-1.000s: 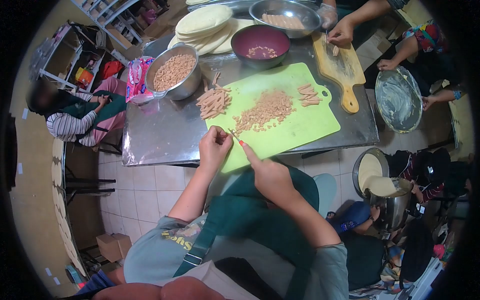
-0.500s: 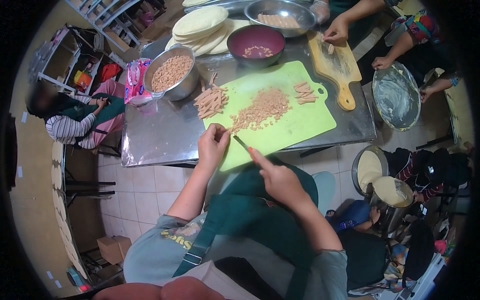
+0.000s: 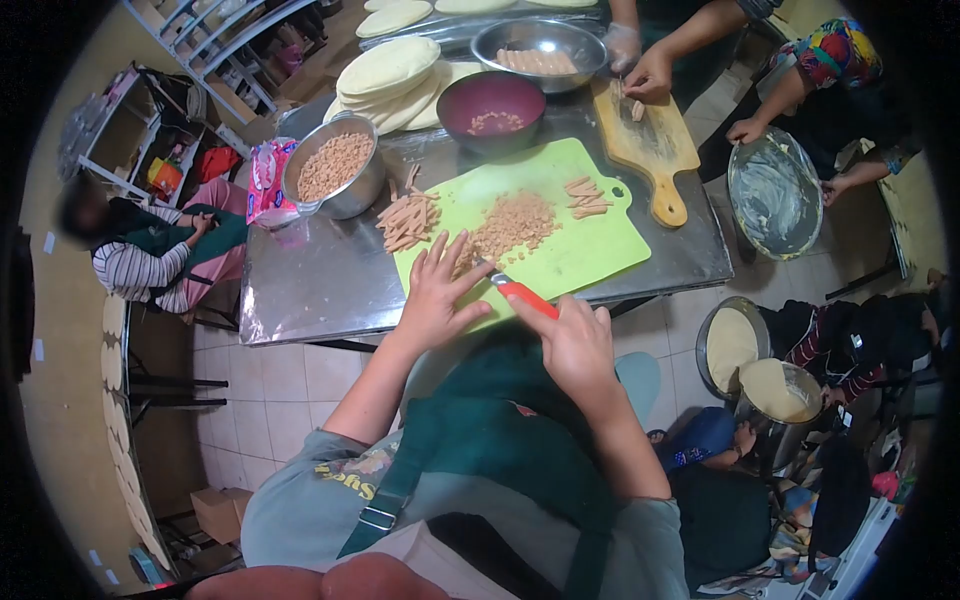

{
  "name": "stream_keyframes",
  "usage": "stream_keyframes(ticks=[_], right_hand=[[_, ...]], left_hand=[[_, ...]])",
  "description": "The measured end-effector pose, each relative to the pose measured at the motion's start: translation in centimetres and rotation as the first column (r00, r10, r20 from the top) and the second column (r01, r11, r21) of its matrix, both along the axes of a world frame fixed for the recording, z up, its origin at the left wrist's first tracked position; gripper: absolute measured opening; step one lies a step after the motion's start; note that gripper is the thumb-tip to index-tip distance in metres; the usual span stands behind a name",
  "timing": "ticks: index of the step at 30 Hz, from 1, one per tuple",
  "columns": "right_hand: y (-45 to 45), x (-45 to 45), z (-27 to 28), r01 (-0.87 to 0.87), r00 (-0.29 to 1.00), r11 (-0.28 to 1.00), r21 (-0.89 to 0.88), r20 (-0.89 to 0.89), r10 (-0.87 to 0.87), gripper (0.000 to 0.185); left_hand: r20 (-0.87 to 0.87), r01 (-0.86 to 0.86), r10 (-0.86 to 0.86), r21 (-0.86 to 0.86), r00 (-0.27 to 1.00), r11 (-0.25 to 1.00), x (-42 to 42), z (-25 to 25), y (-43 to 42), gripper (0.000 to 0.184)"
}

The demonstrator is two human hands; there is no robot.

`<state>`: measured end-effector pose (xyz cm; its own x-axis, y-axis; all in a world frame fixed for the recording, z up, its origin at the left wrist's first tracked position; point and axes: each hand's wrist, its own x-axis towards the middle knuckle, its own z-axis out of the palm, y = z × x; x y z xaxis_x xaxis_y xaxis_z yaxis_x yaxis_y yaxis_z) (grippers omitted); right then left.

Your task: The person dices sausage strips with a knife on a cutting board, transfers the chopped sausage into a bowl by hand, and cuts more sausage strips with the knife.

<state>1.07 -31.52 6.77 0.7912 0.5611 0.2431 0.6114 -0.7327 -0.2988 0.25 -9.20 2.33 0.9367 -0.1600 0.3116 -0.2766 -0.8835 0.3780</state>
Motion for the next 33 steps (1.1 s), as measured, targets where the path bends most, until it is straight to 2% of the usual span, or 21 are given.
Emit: stream_keyframes(ticks=[1, 4, 6, 7, 9, 10, 11, 13, 14, 15, 17, 18, 20, 23, 24, 26, 31, 33], right_hand=[[-0.3, 0.0, 0.3, 0.004, 1.0, 1.0, -0.001, 0.006, -0.004, 0.053], [-1.5, 0.3, 1.5, -0.012, 0.999, 0.999, 0.035, -0.051, 0.014, 0.048], [-2.8, 0.9, 2.0, 0.007, 0.973, 0.986, 0.165, -0.227, 0.031, 0.048], [-3.2, 1.4, 1.9, 0.014, 0.975, 0.986, 0.164, -0.222, 0.023, 0.048], [-3.8, 2.9, 1.2, 0.152, 0.973, 0.913, 0.378, -0.219, -0.071, 0.049], [-4.4, 4.1, 0.4, 0.168, 0.97, 0.885, 0.434, -0.235, -0.069, 0.047], [-4.7, 5.4, -0.7, 0.171, 0.97, 0.884, 0.436, -0.231, -0.073, 0.047], [-5.0, 7.8, -2.5, 0.126, 0.99, 0.784, 0.608, -0.126, -0.062, 0.047], [-5.1, 8.6, -2.7, 0.188, 0.977, 0.799, 0.571, -0.188, -0.095, 0.045], [-5.2, 9.7, -3.6, 0.186, 0.978, 0.797, 0.575, -0.186, -0.094, 0.045], [-4.9, 11.6, -6.5, 0.169, 0.975, 0.667, 0.725, -0.224, -0.003, 0.044], [-4.8, 12.0, -7.6, 0.166, 0.975, 0.664, 0.729, -0.222, -0.001, 0.044], [-3.9, 12.4, -8.5, 0.246, 0.947, 0.437, 0.865, -0.31, 0.08, 0.045], [-4.0, 12.3, -8.6, 0.309, 0.922, 0.42, 0.853, -0.376, 0.086, 0.046], [-4.1, 12.1, -8.5, 0.313, 0.921, 0.415, 0.854, -0.38, 0.087, 0.046], [-4.2, 11.9, -7.9, 0.348, 0.895, 0.421, 0.838, -0.431, 0.118, 0.044], [-4.5, 12.5, -9.1, 0.331, 0.909, 0.392, 0.858, -0.401, 0.111, 0.045], [-4.6, 12.6, -9.5, 0.32, 0.917, 0.382, 0.867, -0.385, 0.107, 0.045]], left_hand=[[-0.019, -0.012, 0.014, 0.104, 1.0, 0.994, 0.1, 0.2, -0.3, 0.052], [-0.049, -0.129, 0.13, 0.028, 0.99, 0.991, 1.0, -0.6, 0.1, 0.057], [-0.006, -0.185, 0.185, -0.047, 0.983, 0.982, 1.4, -0.9, 0.7, 0.062], [-0.002, -0.177, 0.177, -0.05, 0.984, 0.983, 1.4, -0.7, 0.9, 0.062], [-0.107, -0.204, 0.188, -0.164, 0.976, 0.965, 1.0, -0.1, 1.3, 0.064], [0.008, -0.213, 0.215, -0.099, 0.977, 0.972, 1.1, -1.0, 1.6, 0.066], [0.012, -0.208, 0.21, -0.098, 0.978, 0.973, 1.2, -0.6, 1.6, 0.066], [-0.291, -0.253, 0.18, -0.233, 0.939, 0.939, 1.4, 0.5, 1.5, 0.062], [-0.196, -0.22, 0.176, -0.228, 0.965, 0.949, 1.6, -0.1, 1.5, 0.055], [-0.192, -0.219, 0.177, -0.224, 0.965, 0.95, 2.0, -0.3, 1.5, 0.055], [-0.233, -0.244, 0.182, -0.272, 0.955, 0.931, 3.0, -0.5, 1.2, 0.048], [-0.23, -0.244, 0.185, -0.268, 0.956, 0.932, 3.6, -0.8, 1.2, 0.048], [-0.217, -0.231, 0.158, -0.369, 0.963, 0.9, 4.8, -1.2, 0.9, 0.044], [-0.202, -0.216, 0.157, -0.311, 0.967, 0.926, 6.7, -1.2, 0.1, 0.043], [-0.188, -0.201, 0.141, -0.35, 0.972, 0.915, 7.4, -1.5, -0.3, 0.043], [-0.177, -0.18, 0.128, -0.321, 0.976, 0.93, 8.5, -1.1, -0.9, 0.043], [-0.16, -0.089, 0.047, -0.269, 0.986, 0.959, 11.0, 0.9, -2.2, 0.041], [-0.117, -0.004, -0.01, -0.124, 0.993, 0.992, 11.5, 2.3, -2.5, 0.039]])
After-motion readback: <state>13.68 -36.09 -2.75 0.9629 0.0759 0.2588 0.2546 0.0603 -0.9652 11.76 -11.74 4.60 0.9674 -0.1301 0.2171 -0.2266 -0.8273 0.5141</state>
